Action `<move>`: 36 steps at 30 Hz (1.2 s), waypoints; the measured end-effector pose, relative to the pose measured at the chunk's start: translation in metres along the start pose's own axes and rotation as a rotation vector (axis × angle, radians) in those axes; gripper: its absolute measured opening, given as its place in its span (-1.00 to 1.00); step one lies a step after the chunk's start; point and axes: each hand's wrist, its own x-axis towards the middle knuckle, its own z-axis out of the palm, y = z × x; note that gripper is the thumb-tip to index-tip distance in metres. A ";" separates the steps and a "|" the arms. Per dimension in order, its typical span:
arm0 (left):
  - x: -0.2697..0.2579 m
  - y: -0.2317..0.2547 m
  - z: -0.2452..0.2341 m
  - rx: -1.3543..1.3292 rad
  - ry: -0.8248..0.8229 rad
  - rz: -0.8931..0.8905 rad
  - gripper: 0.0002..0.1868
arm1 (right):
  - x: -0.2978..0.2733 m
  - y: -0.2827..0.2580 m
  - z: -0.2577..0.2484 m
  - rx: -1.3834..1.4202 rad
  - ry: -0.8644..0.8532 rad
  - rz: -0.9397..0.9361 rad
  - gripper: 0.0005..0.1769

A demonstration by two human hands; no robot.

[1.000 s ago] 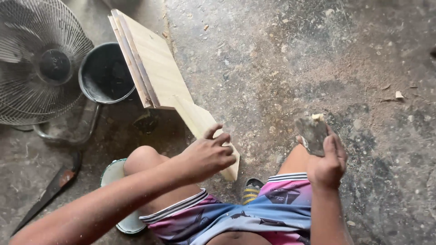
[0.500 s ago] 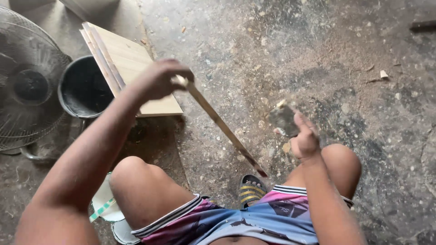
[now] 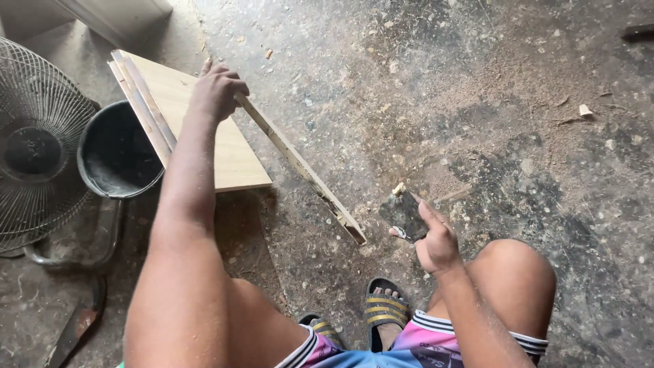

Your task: Sanding the edges of wooden boards and stirring a liquid substance in a bucket.

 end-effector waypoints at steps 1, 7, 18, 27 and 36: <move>0.002 -0.003 0.010 0.003 0.000 -0.003 -0.78 | 0.004 -0.001 -0.002 0.000 -0.004 0.001 -0.48; -0.019 0.038 -0.002 0.049 -0.131 0.284 0.19 | 0.019 0.001 -0.003 0.005 0.034 -0.012 -0.45; -0.006 0.167 0.008 -0.061 -0.061 0.477 -0.22 | 0.035 -0.006 0.028 -0.273 0.174 -0.153 -0.54; -0.007 0.212 -0.003 -0.127 -0.198 0.689 -0.61 | 0.044 -0.017 0.011 -0.209 0.230 -0.299 -0.58; -0.100 0.132 -0.118 -0.998 -0.133 0.353 -0.55 | -0.027 -0.037 0.100 0.121 -0.054 -0.246 -0.53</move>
